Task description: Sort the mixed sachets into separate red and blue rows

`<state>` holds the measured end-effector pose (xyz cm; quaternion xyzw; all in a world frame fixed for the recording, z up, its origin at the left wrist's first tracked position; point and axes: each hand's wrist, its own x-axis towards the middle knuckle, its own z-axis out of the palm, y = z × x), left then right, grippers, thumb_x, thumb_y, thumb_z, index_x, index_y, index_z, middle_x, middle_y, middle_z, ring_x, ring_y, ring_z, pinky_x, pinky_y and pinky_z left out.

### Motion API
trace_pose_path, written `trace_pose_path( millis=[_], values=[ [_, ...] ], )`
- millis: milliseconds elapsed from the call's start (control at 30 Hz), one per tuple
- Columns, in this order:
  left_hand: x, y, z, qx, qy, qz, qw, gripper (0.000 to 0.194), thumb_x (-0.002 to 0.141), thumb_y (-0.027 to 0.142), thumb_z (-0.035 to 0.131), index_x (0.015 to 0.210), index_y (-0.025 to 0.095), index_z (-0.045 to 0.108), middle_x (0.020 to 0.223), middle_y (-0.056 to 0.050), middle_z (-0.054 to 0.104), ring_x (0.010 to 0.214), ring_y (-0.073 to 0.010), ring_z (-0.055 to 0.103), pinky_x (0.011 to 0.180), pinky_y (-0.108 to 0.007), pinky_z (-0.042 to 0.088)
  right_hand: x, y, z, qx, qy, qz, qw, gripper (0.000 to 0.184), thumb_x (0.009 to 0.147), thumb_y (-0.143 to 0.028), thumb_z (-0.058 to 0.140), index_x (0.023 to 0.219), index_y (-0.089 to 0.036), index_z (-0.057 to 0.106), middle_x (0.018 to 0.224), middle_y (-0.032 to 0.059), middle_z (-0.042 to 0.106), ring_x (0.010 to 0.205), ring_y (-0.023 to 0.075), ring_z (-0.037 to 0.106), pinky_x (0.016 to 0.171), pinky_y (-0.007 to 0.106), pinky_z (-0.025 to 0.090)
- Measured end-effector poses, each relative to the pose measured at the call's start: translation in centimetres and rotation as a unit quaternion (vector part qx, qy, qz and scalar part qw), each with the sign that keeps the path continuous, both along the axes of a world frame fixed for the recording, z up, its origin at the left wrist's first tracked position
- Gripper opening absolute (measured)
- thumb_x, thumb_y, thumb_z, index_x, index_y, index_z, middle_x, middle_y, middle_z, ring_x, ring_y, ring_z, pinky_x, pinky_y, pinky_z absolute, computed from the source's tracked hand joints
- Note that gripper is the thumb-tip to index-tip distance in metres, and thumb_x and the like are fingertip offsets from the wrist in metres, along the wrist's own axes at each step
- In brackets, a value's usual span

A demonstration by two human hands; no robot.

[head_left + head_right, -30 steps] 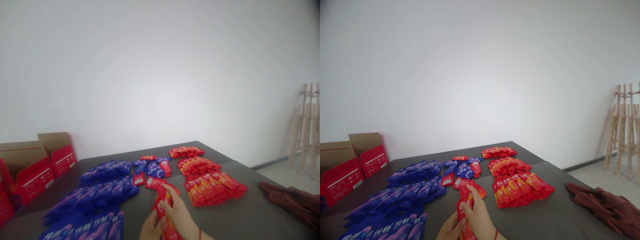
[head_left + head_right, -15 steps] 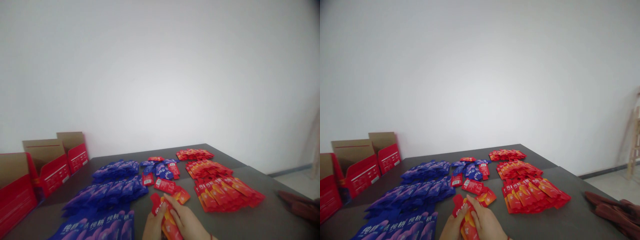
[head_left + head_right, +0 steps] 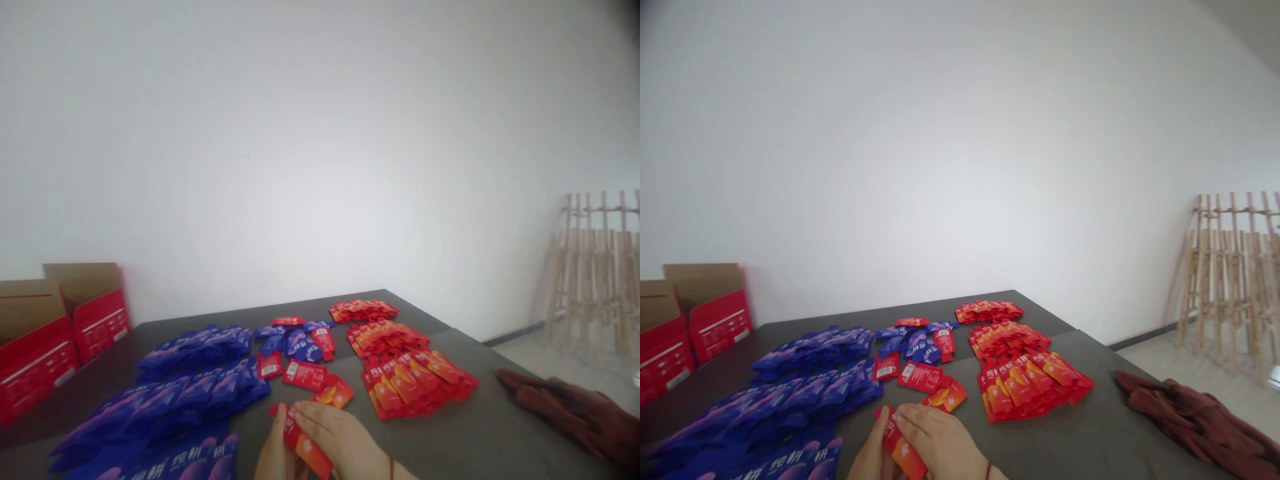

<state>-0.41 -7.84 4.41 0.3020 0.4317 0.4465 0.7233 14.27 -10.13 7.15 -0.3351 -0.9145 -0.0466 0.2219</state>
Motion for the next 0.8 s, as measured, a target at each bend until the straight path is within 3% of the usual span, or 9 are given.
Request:
trace_pose_path(
  millis=[67, 167, 267, 400, 500, 667, 800],
  values=[
    [0.0, 0.1, 0.2, 0.028, 0.007, -0.051, 0.998, 0.069, 0.060, 0.084, 0.051, 0.074, 0.018, 0.059, 0.054, 0.002, 0.055, 0.038, -0.0098, 0.042, 0.036, -0.019, 0.023, 1.4, 0.3, 0.4, -0.022, 0.013, -0.029, 0.999, 0.050, 0.091, -0.015, 0.044, 0.141, -0.014, 0.037, 0.141, 0.0108, 0.047, 0.130, 0.0149, 0.041, 0.109, 0.028, 0.034],
    [0.1, 0.1, 0.5, 0.067, 0.025, -0.075, 0.995, 0.084, 0.050, 0.091, 0.046, 0.083, 0.016, 0.060, 0.059, 0.001, 0.057, 0.036, -0.0065, 0.033, 0.036, -0.018, 0.012, 5.3, 0.8, 1.8, -0.057, 0.033, -0.114, 0.991, 0.062, 0.080, -0.004, 0.043, 0.141, -0.016, 0.037, 0.143, 0.0105, 0.045, 0.131, 0.0173, 0.040, 0.109, 0.033, 0.034],
    [0.3, 0.0, 0.6, 0.087, 0.046, -0.080, 0.992, 0.091, 0.047, 0.095, 0.041, 0.085, 0.014, 0.060, 0.058, 0.001, 0.055, 0.034, -0.0054, 0.030, 0.036, -0.019, 0.011, 10.9, 1.3, 3.0, -0.076, 0.027, -0.221, 0.972, 0.064, 0.077, -0.002, 0.038, 0.139, -0.016, 0.041, 0.143, 0.0104, 0.044, 0.130, 0.0194, 0.042, 0.110, 0.038, 0.032],
    [0.7, 0.0, 0.0, 0.108, 0.062, -0.083, 0.989, 0.094, 0.046, 0.096, 0.038, 0.086, 0.014, 0.059, 0.058, 0.000, 0.055, 0.033, -0.0052, 0.030, 0.036, -0.020, 0.011, 18.0, 1.6, 2.8, -0.096, 0.000, -0.320, 0.943, 0.053, 0.084, -0.012, 0.037, 0.137, -0.016, 0.046, 0.141, 0.0117, 0.047, 0.128, 0.0217, 0.044, 0.110, 0.040, 0.031],
    [0.7, 0.2, -0.7, 0.120, 0.065, -0.080, 0.987, 0.092, 0.050, 0.095, 0.039, 0.089, 0.014, 0.059, 0.059, 0.000, 0.056, 0.034, -0.0057, 0.032, 0.035, -0.020, 0.013, 20.8, 1.5, 2.2, -0.111, -0.019, -0.336, 0.935, 0.052, 0.086, -0.014, 0.033, 0.137, -0.016, 0.045, 0.142, 0.0104, 0.045, 0.130, 0.0209, 0.043, 0.110, 0.039, 0.029],
    [0.6, 0.6, -2.2, 0.150, 0.056, -0.077, 0.984, 0.089, 0.056, 0.093, 0.039, 0.089, 0.013, 0.060, 0.060, -0.001, 0.057, 0.034, -0.0052, 0.031, 0.035, -0.019, 0.015, 21.9, 0.8, 2.2, -0.150, -0.058, -0.302, 0.940, 0.055, 0.082, -0.015, 0.036, 0.137, -0.013, 0.045, 0.144, 0.0123, 0.042, 0.132, 0.0213, 0.039, 0.111, 0.038, 0.027],
    [0.6, 0.2, -2.4, 0.199, 0.097, -0.012, 0.975, 0.075, 0.067, 0.083, 0.044, 0.094, 0.015, 0.061, 0.068, -0.003, 0.060, 0.044, -0.0098, 0.041, 0.036, -0.019, 0.020, 22.3, 0.7, 2.5, -0.201, -0.066, -0.283, 0.935, 0.069, 0.070, -0.013, 0.048, 0.139, -0.015, 0.043, 0.146, 0.0121, 0.037, 0.135, 0.0239, 0.034, 0.112, 0.041, 0.024]
  ],
)
